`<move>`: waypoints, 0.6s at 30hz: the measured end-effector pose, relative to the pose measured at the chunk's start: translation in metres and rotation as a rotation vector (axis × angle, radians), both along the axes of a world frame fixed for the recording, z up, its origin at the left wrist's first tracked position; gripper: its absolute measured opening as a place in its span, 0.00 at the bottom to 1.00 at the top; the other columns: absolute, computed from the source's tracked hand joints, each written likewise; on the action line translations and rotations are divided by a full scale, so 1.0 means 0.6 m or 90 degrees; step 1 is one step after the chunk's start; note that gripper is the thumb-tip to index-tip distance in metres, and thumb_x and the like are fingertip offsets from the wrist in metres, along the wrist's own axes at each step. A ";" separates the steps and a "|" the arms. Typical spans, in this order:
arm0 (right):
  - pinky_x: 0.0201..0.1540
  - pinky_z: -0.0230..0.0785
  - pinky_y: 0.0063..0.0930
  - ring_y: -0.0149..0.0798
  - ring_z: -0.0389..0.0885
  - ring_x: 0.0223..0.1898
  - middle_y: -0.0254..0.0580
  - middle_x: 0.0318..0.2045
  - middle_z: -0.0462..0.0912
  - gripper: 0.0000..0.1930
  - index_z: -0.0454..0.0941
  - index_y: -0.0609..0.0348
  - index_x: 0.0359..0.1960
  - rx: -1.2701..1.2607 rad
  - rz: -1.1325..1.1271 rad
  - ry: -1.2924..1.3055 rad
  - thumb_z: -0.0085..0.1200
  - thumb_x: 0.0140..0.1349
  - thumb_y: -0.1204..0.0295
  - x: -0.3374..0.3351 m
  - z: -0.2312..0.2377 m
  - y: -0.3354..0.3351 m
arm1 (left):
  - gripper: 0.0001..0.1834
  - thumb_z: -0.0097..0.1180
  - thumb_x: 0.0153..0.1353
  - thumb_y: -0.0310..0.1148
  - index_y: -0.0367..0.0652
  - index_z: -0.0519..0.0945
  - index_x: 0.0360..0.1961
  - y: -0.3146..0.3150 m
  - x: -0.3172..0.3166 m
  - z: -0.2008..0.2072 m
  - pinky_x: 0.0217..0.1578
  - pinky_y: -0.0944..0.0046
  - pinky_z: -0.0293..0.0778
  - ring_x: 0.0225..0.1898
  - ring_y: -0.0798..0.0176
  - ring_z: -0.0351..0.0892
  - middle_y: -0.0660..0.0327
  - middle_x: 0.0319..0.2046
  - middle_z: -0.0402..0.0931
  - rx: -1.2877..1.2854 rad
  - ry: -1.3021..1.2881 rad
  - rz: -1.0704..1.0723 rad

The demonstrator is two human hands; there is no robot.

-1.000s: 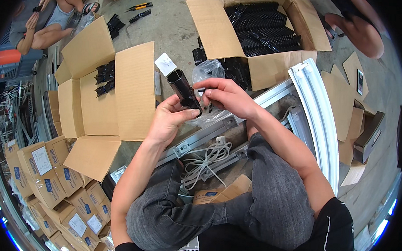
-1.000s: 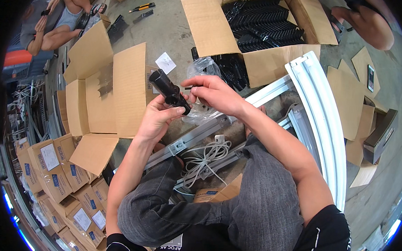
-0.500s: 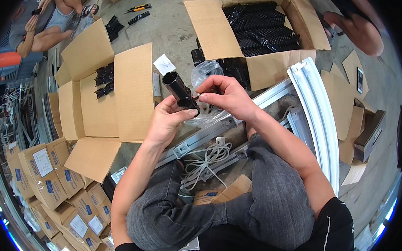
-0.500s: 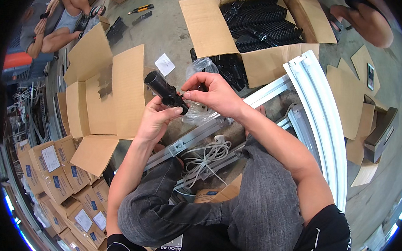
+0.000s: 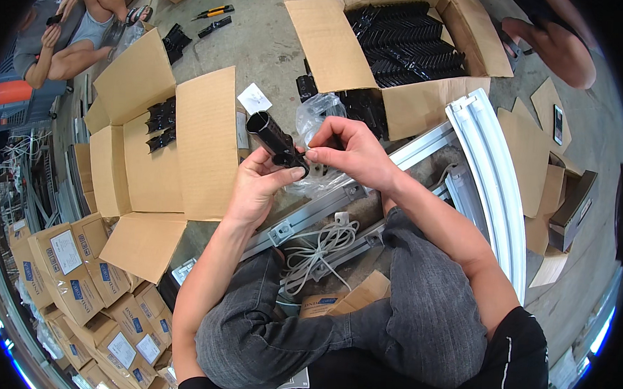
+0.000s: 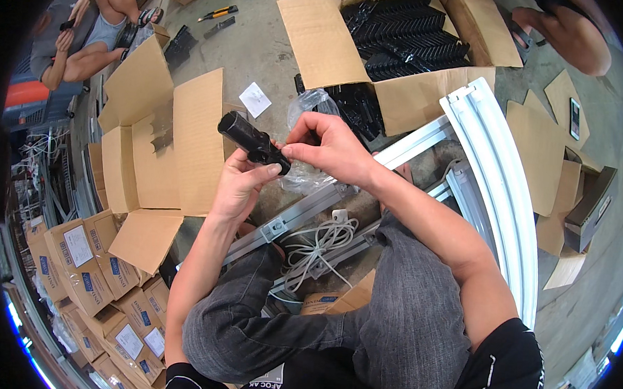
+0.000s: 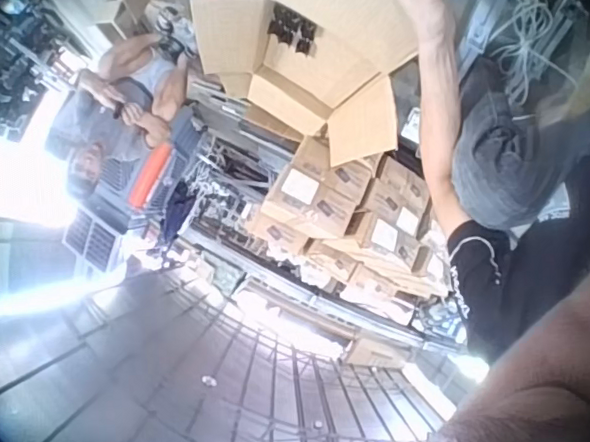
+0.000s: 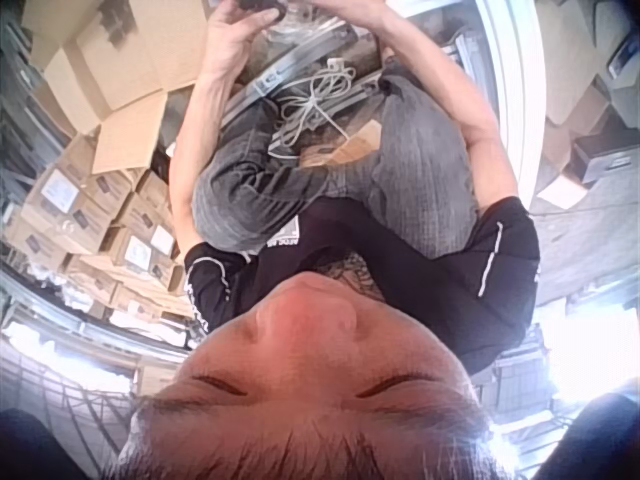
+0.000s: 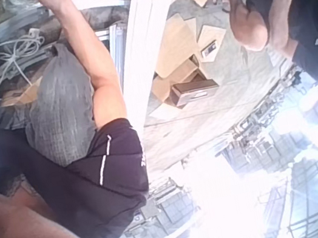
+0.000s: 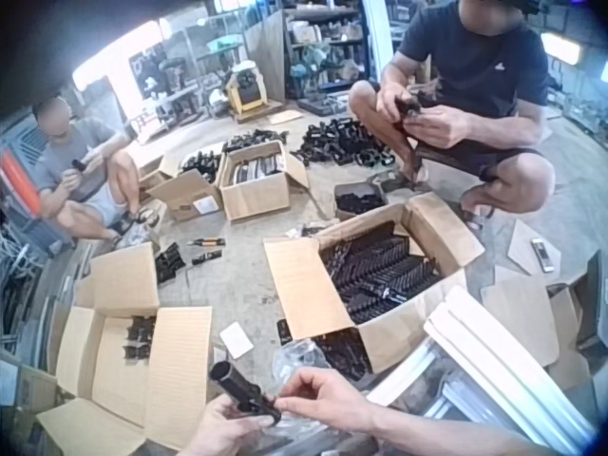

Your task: The person takes small black plastic components and small metal pieces from containers and connects them together.

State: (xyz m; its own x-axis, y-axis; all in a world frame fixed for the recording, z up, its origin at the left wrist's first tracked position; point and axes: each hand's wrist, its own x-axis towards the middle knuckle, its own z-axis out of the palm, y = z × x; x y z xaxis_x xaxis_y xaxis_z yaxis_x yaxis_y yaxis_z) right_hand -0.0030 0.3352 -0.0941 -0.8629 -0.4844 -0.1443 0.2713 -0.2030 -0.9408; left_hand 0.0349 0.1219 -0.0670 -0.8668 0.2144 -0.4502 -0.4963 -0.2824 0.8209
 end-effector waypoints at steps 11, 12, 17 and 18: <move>0.39 0.72 0.21 0.22 0.77 0.34 0.32 0.31 0.82 0.07 0.80 0.63 0.38 0.038 0.001 -0.007 0.62 0.61 0.76 0.005 0.016 -0.004 | 0.21 0.65 0.53 0.14 0.39 0.80 0.49 0.001 0.001 0.002 0.52 0.65 0.76 0.48 0.67 0.81 0.61 0.46 0.82 0.006 0.018 -0.001; 0.39 0.72 0.21 0.22 0.76 0.34 0.31 0.31 0.81 0.07 0.80 0.64 0.38 0.022 0.005 0.002 0.62 0.61 0.76 0.005 0.016 -0.006 | 0.21 0.65 0.53 0.14 0.39 0.80 0.49 0.000 0.001 0.000 0.52 0.65 0.76 0.48 0.67 0.81 0.61 0.46 0.82 -0.001 0.037 -0.003; 0.38 0.71 0.20 0.22 0.76 0.34 0.32 0.31 0.81 0.07 0.81 0.64 0.38 0.000 0.001 0.008 0.63 0.60 0.76 0.008 0.012 -0.010 | 0.21 0.66 0.52 0.15 0.39 0.80 0.48 0.000 0.001 0.001 0.52 0.64 0.76 0.49 0.67 0.80 0.61 0.47 0.82 -0.014 0.059 -0.003; 0.38 0.71 0.20 0.22 0.76 0.34 0.32 0.31 0.81 0.07 0.81 0.64 0.38 0.004 -0.001 0.002 0.63 0.60 0.75 0.008 0.013 -0.010 | 0.21 0.66 0.52 0.15 0.39 0.80 0.48 -0.001 0.002 -0.001 0.52 0.64 0.76 0.49 0.67 0.80 0.61 0.46 0.82 -0.018 0.057 -0.001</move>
